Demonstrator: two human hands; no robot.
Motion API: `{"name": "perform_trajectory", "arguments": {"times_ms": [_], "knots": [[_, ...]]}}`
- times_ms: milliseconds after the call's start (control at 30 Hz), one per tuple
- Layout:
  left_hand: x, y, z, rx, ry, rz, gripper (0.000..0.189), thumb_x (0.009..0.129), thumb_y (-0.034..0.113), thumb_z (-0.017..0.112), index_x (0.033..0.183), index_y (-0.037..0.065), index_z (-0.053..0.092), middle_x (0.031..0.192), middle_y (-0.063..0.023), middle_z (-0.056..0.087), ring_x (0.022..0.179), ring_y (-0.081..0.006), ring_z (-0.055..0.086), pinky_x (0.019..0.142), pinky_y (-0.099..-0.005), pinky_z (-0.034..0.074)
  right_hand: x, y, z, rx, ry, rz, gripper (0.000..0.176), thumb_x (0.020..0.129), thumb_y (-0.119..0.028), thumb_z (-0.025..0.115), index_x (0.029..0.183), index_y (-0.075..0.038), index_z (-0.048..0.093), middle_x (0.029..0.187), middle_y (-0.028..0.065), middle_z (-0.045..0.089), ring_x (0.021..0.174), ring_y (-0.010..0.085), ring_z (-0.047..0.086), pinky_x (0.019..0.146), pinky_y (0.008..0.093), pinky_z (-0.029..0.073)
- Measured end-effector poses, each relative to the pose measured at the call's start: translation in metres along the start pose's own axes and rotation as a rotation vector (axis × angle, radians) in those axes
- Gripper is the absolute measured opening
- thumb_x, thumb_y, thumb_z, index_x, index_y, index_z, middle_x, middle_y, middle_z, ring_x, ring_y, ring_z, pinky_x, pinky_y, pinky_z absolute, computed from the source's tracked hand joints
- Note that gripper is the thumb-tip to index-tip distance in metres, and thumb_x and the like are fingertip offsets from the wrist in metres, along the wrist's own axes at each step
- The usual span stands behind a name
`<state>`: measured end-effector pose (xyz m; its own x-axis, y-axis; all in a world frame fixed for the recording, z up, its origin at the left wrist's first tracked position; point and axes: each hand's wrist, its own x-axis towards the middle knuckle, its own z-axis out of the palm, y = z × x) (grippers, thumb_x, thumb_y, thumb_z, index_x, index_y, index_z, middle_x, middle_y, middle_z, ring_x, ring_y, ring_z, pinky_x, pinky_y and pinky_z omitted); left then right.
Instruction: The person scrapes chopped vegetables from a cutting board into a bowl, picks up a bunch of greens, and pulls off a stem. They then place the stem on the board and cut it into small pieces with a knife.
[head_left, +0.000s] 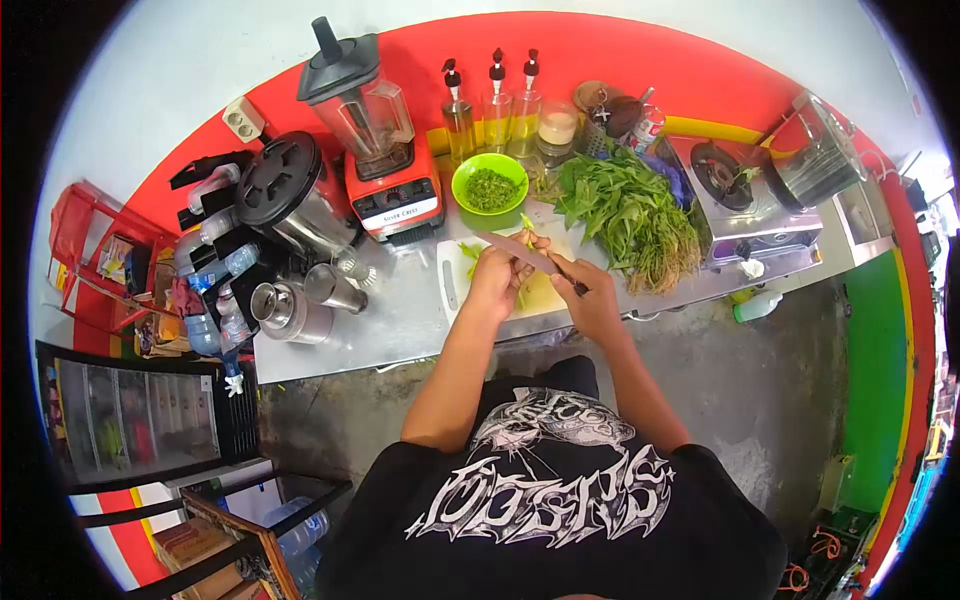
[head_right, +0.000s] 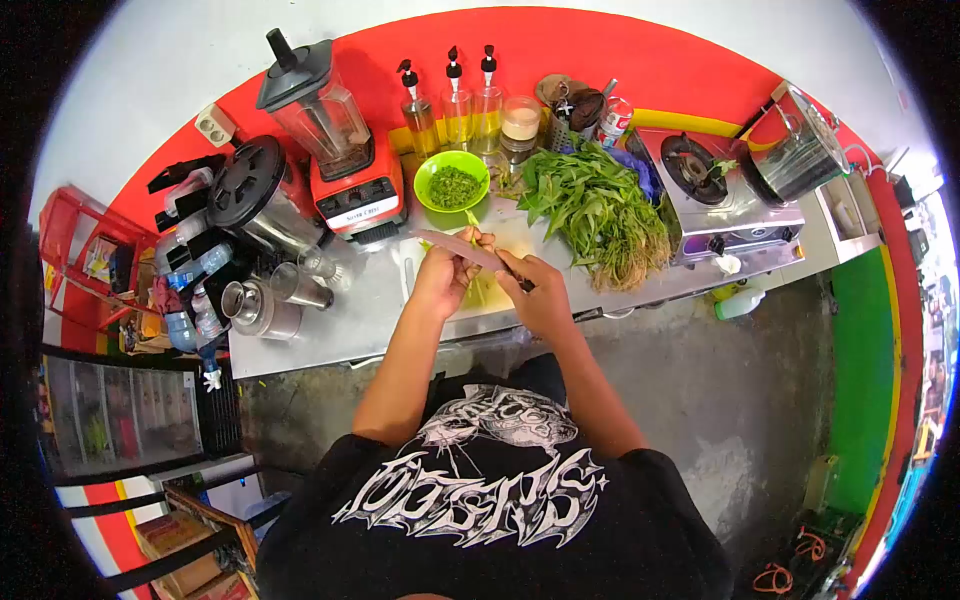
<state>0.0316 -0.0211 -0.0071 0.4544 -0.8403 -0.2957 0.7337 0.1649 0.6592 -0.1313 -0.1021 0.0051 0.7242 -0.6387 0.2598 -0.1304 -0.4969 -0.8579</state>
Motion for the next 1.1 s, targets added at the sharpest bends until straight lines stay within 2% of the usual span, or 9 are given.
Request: {"name": "perform_trajectory", "arguments": {"times_ms": [67,267,367,500,567,800,900,1000,1100], "knots": [[0.001,0.000,-0.001,0.017,-0.017,0.019,0.023,0.104,0.022,0.054,0.101,0.002,0.065,0.104,-0.0132,0.073,0.091,-0.0162,0.071,0.082,-0.0274,0.059,0.001,0.003,0.002,-0.019,0.004,-0.010,0.036,0.089,-0.012,0.072,0.123,-0.001,0.069,0.075,0.0111,0.057,0.064,0.0204,0.052,0.062,0.0330,0.043],[0.000,0.005,0.002,0.001,0.000,0.016,0.021,0.103,0.018,0.051,0.105,0.001,0.064,0.109,-0.0158,0.072,0.095,-0.0185,0.071,0.085,-0.0289,0.059,0.003,-0.004,0.006,-0.080,0.048,-0.045,0.035,0.089,-0.008,0.072,0.122,-0.001,0.069,0.075,0.0110,0.057,0.063,0.0204,0.052,0.060,0.0328,0.044],[0.000,0.001,0.000,-0.061,-0.052,0.044,0.017,0.102,0.019,0.056,0.101,0.004,0.065,0.109,-0.0158,0.073,0.094,-0.0187,0.072,0.085,-0.0300,0.059,0.003,-0.012,0.009,-0.045,0.091,-0.065,0.035,0.088,-0.007,0.072,0.122,-0.001,0.069,0.075,0.0107,0.056,0.062,0.0202,0.051,0.059,0.0325,0.043],[-0.003,0.001,0.002,-0.087,-0.047,0.048,0.018,0.102,0.019,0.055,0.102,0.004,0.064,0.111,-0.0169,0.071,0.097,-0.0203,0.071,0.088,-0.0319,0.058,0.004,-0.012,0.009,-0.042,0.084,-0.050,0.036,0.088,-0.007,0.072,0.123,-0.002,0.069,0.074,0.0100,0.054,0.062,0.0196,0.050,0.059,0.0317,0.043],[-0.006,0.003,0.004,-0.122,-0.057,0.038,0.021,0.103,0.016,0.049,0.106,0.000,0.062,0.111,-0.0165,0.071,0.095,-0.0212,0.070,0.088,-0.0328,0.057,0.003,-0.007,0.007,-0.063,0.061,-0.072,0.036,0.088,-0.007,0.072,0.124,-0.003,0.069,0.074,0.0096,0.053,0.062,0.0191,0.050,0.059,0.0314,0.042],[-0.007,0.001,-0.002,-0.185,-0.089,0.042,0.020,0.103,0.018,0.052,0.107,0.002,0.063,0.100,-0.0108,0.070,0.095,-0.0202,0.070,0.085,-0.0335,0.058,-0.002,-0.011,0.001,-0.008,0.010,-0.065,0.037,0.088,-0.006,0.072,0.125,-0.003,0.069,0.074,0.0093,0.055,0.062,0.0186,0.048,0.059,0.0318,0.042],[-0.005,-0.005,-0.010,-0.028,-0.127,0.061,0.020,0.102,0.022,0.058,0.110,0.003,0.060,0.100,-0.0106,0.069,0.098,-0.0221,0.068,0.091,-0.0345,0.057,-0.004,-0.009,0.001,-0.028,-0.003,-0.085,0.038,0.087,-0.006,0.072,0.125,-0.004,0.068,0.075,0.0086,0.055,0.062,0.0175,0.048,0.059,0.0315,0.041],[-0.005,-0.007,-0.011,-0.064,-0.121,0.097,0.020,0.102,0.021,0.058,0.107,0.002,0.061,0.100,-0.0105,0.069,0.097,-0.0215,0.068,0.089,-0.0341,0.057,-0.006,-0.009,0.001,-0.007,0.000,-0.047,0.038,0.087,-0.006,0.073,0.125,-0.003,0.069,0.075,0.0083,0.056,0.062,0.0172,0.049,0.059,0.0310,0.041],[-0.008,-0.003,-0.003,-0.108,-0.136,0.085,0.017,0.099,0.014,0.058,0.106,0.000,0.064,0.102,-0.0110,0.070,0.094,-0.0188,0.069,0.087,-0.0328,0.058,-0.008,-0.010,-0.001,0.006,0.010,-0.048,0.040,0.087,-0.004,0.069,0.127,-0.005,0.068,0.073,0.0056,0.049,0.064,0.0138,0.044,0.058,0.0302,0.036]]}}
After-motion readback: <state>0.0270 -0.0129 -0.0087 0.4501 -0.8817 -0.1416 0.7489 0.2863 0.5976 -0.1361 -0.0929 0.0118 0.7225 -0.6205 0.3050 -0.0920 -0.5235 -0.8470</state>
